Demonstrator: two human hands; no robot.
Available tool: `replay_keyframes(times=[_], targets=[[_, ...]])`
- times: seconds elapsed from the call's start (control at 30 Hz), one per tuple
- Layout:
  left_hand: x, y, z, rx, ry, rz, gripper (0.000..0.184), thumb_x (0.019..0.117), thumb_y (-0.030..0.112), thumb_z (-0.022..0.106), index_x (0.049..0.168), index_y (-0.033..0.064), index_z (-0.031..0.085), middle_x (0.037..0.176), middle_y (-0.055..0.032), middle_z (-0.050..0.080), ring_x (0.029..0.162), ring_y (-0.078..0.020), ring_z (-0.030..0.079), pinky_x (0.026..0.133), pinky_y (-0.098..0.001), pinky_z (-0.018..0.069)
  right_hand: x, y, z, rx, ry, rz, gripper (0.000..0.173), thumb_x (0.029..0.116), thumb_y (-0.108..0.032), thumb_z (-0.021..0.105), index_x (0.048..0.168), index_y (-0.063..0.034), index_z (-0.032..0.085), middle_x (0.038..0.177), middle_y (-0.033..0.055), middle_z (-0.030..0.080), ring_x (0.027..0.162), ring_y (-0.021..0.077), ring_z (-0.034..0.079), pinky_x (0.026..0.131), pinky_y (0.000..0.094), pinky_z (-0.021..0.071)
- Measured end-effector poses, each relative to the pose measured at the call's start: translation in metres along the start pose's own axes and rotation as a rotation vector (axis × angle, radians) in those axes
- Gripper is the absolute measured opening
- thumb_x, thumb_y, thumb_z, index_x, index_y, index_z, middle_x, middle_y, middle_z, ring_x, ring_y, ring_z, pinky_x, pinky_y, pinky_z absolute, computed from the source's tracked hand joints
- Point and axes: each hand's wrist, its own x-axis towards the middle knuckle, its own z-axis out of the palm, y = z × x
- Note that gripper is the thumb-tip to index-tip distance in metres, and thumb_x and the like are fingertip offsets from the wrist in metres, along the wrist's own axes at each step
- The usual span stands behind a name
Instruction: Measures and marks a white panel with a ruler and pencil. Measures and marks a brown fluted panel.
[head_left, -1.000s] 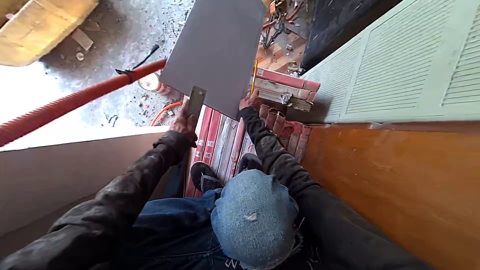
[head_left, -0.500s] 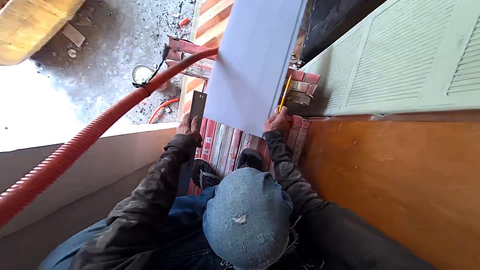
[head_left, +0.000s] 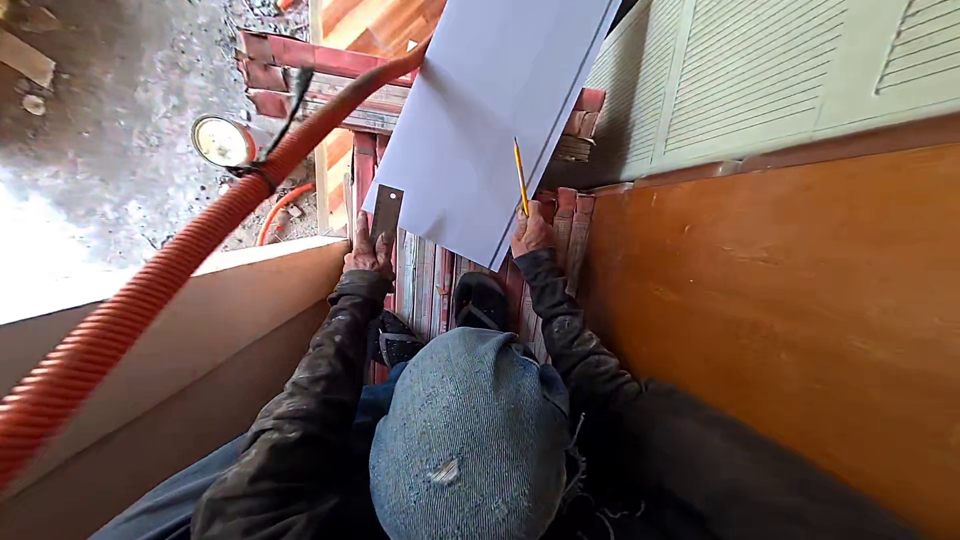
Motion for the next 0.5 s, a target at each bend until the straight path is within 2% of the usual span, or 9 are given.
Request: replay_keyframes(times=[0.07,0.13,0.2,0.27,0.33,0.43,0.5], targets=[[-0.003,0.004,0.003,-0.001,0.003,0.026,0.063,0.1106,0.042,0.039,0.166,0.0266,0.013,0.106,-0.0303,0.069,0.074,-0.0414,0.071,0.073,-0.0612,0.0583,0.007,0.008,0.002,0.057,-0.033,-0.058,0.035,0.1103,-0.018,0.041,0.137,-0.0006,0.054,0.113,0.0260,0.071,0.104,0.0429,0.071,0.091,0.0581,0.0549],[-0.004,0.011,0.004,-0.002,-0.036,0.050,0.061,0.1112,0.041,0.039,0.166,0.0242,0.017,0.104,-0.0299,0.069,0.073,-0.0415,0.070,0.073,-0.0611,0.0576,0.015,0.018,0.006,0.130,-0.080,-0.108,0.034,0.1101,-0.018,0.041,0.134,0.0009,0.056,0.110,0.0258,0.070,0.095,0.0405,0.073,0.085,0.0566,0.0579],[0.000,0.015,0.004,-0.020,-0.096,0.047,0.059,0.1115,0.043,0.037,0.165,0.0245,0.019,0.100,-0.0274,0.068,0.068,-0.0371,0.068,0.069,-0.0570,0.0583,0.018,0.022,0.008,0.189,-0.139,-0.104,0.034,0.1115,-0.020,0.040,0.132,0.0001,0.057,0.105,0.0238,0.070,0.081,0.0356,0.074,0.077,0.0529,0.0619],[0.010,0.015,0.008,-0.022,-0.130,0.023,0.060,0.1112,0.045,0.035,0.165,0.0257,0.018,0.095,-0.0249,0.069,0.061,-0.0332,0.067,0.065,-0.0533,0.0593,0.018,0.021,0.008,0.202,-0.183,-0.090,0.033,0.1121,-0.022,0.039,0.130,-0.0019,0.058,0.101,0.0218,0.072,0.077,0.0335,0.075,0.075,0.0517,0.0625],[0.018,0.013,0.013,0.011,-0.141,0.000,0.061,0.1112,0.046,0.034,0.166,0.0253,0.017,0.098,-0.0260,0.069,0.065,-0.0349,0.068,0.068,-0.0546,0.0593,0.015,0.018,0.008,0.182,-0.222,-0.071,0.033,0.1119,-0.023,0.040,0.130,-0.0027,0.059,0.099,0.0207,0.073,0.077,0.0329,0.075,0.076,0.0513,0.0624],[0.022,0.008,0.015,0.020,-0.136,0.001,0.061,0.1113,0.045,0.035,0.166,0.0247,0.016,0.111,-0.0296,0.068,0.078,-0.0406,0.071,0.078,-0.0605,0.0567,0.013,0.017,0.007,0.146,-0.358,-0.035,0.033,0.1117,-0.023,0.041,0.130,-0.0019,0.059,0.096,0.0203,0.073,0.076,0.0319,0.076,0.074,0.0491,0.0636],[0.020,0.008,0.012,0.020,-0.144,0.002,0.060,0.1115,0.044,0.035,0.166,0.0245,0.017,0.116,-0.0305,0.067,0.085,-0.0431,0.071,0.081,-0.0617,0.0559,0.010,0.006,-0.007,0.029,-0.459,-0.013,0.034,0.1114,-0.024,0.041,0.130,-0.0016,0.059,0.099,0.0208,0.074,0.081,0.0340,0.076,0.077,0.0512,0.0618]])
